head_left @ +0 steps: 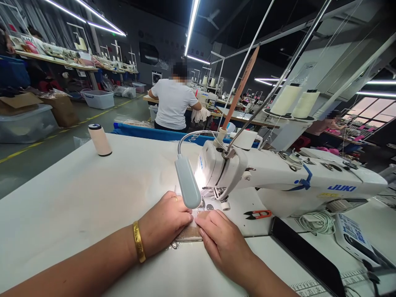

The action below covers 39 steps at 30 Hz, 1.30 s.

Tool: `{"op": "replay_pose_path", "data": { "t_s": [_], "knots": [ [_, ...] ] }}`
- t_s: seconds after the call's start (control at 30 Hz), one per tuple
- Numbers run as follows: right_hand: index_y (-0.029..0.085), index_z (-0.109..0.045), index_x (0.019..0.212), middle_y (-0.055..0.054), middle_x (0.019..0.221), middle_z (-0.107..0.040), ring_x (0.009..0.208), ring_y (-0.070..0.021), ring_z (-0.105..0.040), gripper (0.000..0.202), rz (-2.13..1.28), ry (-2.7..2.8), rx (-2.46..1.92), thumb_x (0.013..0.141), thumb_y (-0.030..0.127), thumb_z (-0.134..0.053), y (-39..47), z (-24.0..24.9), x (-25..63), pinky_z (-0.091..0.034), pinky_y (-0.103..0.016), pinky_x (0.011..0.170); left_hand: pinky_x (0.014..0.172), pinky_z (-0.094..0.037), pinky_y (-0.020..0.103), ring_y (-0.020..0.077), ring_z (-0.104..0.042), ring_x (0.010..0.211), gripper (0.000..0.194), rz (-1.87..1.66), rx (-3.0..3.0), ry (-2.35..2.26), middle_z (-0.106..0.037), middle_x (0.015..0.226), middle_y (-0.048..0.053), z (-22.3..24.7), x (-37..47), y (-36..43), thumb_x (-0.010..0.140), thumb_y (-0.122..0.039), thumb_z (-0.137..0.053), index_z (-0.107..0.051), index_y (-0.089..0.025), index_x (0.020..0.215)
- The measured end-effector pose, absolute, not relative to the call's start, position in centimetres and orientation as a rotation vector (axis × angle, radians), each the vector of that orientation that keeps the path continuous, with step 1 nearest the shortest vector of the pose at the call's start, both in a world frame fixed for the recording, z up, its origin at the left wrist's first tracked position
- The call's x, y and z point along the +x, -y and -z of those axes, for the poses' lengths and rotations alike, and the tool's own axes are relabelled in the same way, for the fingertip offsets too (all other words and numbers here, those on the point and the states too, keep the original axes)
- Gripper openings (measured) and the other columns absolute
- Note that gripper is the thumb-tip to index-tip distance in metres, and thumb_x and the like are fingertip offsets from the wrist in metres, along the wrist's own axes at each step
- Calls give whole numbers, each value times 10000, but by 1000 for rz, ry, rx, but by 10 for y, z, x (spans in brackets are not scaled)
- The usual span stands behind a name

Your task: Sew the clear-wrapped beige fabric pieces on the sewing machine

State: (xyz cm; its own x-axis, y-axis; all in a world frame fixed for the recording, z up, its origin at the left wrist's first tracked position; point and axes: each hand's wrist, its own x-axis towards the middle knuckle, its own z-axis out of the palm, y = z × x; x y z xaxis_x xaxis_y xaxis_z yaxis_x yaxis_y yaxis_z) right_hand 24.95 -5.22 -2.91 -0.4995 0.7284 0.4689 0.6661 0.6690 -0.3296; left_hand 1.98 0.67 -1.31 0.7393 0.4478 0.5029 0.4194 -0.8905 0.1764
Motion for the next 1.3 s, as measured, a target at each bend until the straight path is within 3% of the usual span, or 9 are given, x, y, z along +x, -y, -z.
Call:
{"op": "replay_pose_path", "data": {
  "t_s": [0.27,0.57,0.83,1.1,1.3],
  "knots": [
    [214,-661,1193,-37,883,-601,793,-215,-532,282,-159,2298,-1056,1044,79,-464,54,26,252,-491,-327,699,676,-374,324,167,-566,709,271,-761,2918,-700,-712,824,7,12,18,-4,942,-30,-578,-651,-188,733],
    [205,-655,966,-46,861,-597,788,-215,-520,248,-158,2330,-1079,1033,64,-462,54,27,250,-465,-314,674,661,-336,331,168,-531,667,304,-732,2938,-703,-663,753,9,9,18,-1,936,-21,-541,-594,-188,688],
    [217,-703,1195,-40,837,-588,765,-222,-547,297,-124,2306,-1159,1049,108,-469,49,33,250,-480,-318,656,676,-366,330,164,-564,722,308,-818,2895,-726,-690,803,4,8,20,-7,978,-60,-537,-613,-176,702],
    [241,-682,1284,-57,910,-672,809,-240,-626,340,-182,2269,-1198,1057,138,-452,47,29,250,-560,-358,701,707,-398,315,151,-549,665,351,-676,2847,-969,-616,699,-11,4,26,-8,986,-47,-506,-563,-183,668],
    [230,-645,1318,-35,843,-678,738,-226,-650,311,-187,2177,-1240,1077,207,-451,44,27,256,-543,-326,628,755,-423,315,176,-609,761,306,-682,2846,-971,-695,798,9,5,27,-17,978,-67,-519,-617,-191,715]
  ]
}}
